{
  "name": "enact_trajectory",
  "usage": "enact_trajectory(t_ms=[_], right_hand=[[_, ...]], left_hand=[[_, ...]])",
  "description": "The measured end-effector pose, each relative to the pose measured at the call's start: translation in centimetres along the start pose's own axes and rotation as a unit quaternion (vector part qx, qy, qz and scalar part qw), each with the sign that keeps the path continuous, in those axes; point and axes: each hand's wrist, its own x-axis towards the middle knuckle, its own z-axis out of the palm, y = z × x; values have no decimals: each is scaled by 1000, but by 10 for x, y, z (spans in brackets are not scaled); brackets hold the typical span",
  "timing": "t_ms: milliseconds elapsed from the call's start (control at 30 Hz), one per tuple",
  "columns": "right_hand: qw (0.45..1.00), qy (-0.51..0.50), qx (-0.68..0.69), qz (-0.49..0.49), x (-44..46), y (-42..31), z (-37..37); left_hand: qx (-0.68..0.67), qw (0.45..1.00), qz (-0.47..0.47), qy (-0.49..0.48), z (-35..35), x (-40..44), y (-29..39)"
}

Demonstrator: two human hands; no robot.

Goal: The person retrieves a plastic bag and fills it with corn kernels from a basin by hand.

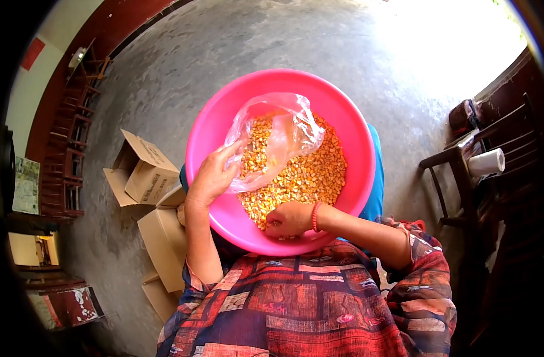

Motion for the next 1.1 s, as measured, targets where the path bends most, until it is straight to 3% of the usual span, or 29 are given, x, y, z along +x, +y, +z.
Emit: enact_trajectory(t_ms=[233, 300, 333, 400, 667, 800, 900, 1000, 1033, 1067, 1100], right_hand=[[994, 64, -26, -86, 1, 17, 0], [966, 21, 256, -21, -8, 9, -8], [966, 22, 256, -21, -8, 10, -8], [886, 145, 440, -18, -7, 13, -10], [791, 191, 572, -106, -14, -1, -9], [765, 190, 595, -159, -15, -30, -23], [728, 243, 590, -250, -2, -39, -42], [709, 319, 575, -255, 21, -41, -58], [771, 349, 457, -275, 35, -30, -62], [771, 348, 456, -276, 40, -27, -65], [809, 367, 390, -241, 44, -26, -68]], left_hand=[[-3, 1000, 4, -6, 0, 0, -3], [1, 1000, 5, 4, 1, 0, -3], [5, 1000, 7, 15, 2, 0, -3], [12, 999, 20, 40, 1, -1, -1], [35, 997, 14, 72, -1, 0, 0], [28, 998, -1, 58, -2, 2, -1], [35, 997, 13, 65, 2, 2, -5], [39, 996, 28, 78, 3, 2, -6], [35, 996, 32, 80, 2, 2, -6], [35, 996, 32, 81, 2, 3, -4], [31, 996, 19, 77, 2, 3, -3]])
